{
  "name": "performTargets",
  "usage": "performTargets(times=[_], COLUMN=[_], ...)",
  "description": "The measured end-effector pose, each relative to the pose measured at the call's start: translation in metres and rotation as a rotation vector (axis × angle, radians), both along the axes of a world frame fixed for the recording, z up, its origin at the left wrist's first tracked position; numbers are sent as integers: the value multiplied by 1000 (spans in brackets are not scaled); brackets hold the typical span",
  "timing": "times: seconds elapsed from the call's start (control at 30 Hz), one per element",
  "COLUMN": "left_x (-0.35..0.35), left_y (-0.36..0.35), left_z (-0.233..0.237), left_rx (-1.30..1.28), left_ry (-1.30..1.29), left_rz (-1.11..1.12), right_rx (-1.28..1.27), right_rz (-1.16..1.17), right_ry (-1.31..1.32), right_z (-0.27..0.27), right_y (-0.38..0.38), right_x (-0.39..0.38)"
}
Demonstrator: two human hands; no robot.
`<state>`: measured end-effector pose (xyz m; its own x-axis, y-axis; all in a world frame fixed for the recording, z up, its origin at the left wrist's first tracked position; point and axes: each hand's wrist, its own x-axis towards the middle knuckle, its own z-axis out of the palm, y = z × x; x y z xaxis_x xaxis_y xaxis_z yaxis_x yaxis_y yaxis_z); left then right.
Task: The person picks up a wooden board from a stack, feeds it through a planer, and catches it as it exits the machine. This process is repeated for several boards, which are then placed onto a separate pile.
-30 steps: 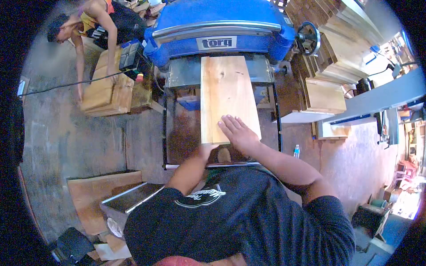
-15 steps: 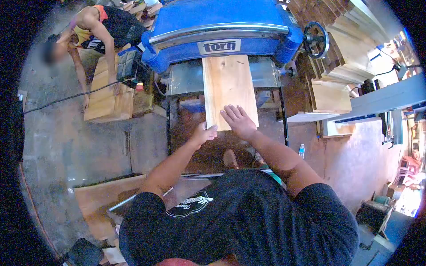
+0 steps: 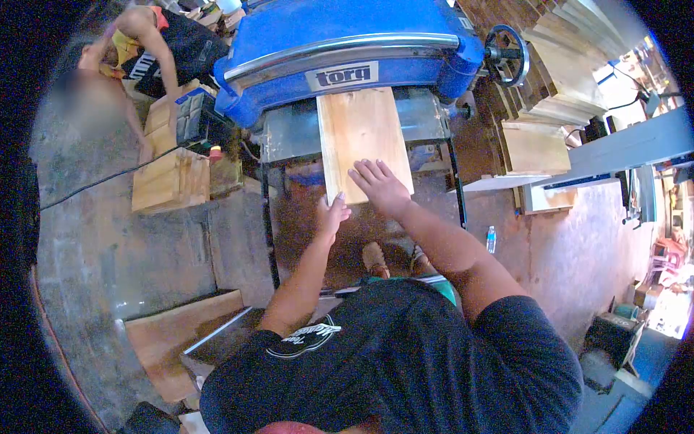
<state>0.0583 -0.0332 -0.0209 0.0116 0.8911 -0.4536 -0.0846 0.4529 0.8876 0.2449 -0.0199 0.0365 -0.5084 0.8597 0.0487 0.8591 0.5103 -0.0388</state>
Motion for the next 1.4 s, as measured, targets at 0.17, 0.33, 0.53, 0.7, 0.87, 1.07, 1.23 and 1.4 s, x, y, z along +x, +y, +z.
performTargets(times=[0.17, 0.33, 0.53, 0.7, 0.87, 1.07, 1.23, 1.4], left_x=[-1, 10, -2, 3, 9, 6, 56, 206], left_y=[16, 27, 51, 64, 67, 89, 55, -42], left_z=[-5, 4, -41, -36, 6, 0, 10, 29], left_rx=[8, 7, 292, 267, 298, 343, -43, 125], left_ry=[36, 156, 515, 683, 808, 1128, 495, 570], left_rz=[-30, 80, 165, 88, -36, -140, 5, -338], right_rx=[2, -7, -209, -118, -6, -115, -316, -146], right_rz=[-15, -28, -127, -315, -936, -1359, -1522, -1627], right_ry=[-8, -35, 81, 516, 686, 876, 1069, 1099], right_z=[-3, 0, 19, 14, 5, -68, -142, -176], right_y=[13, 19, -16, -113, -184, -212, -181, -108], right_x=[-1, 1, -5, 75, 178, 295, 373, 428])
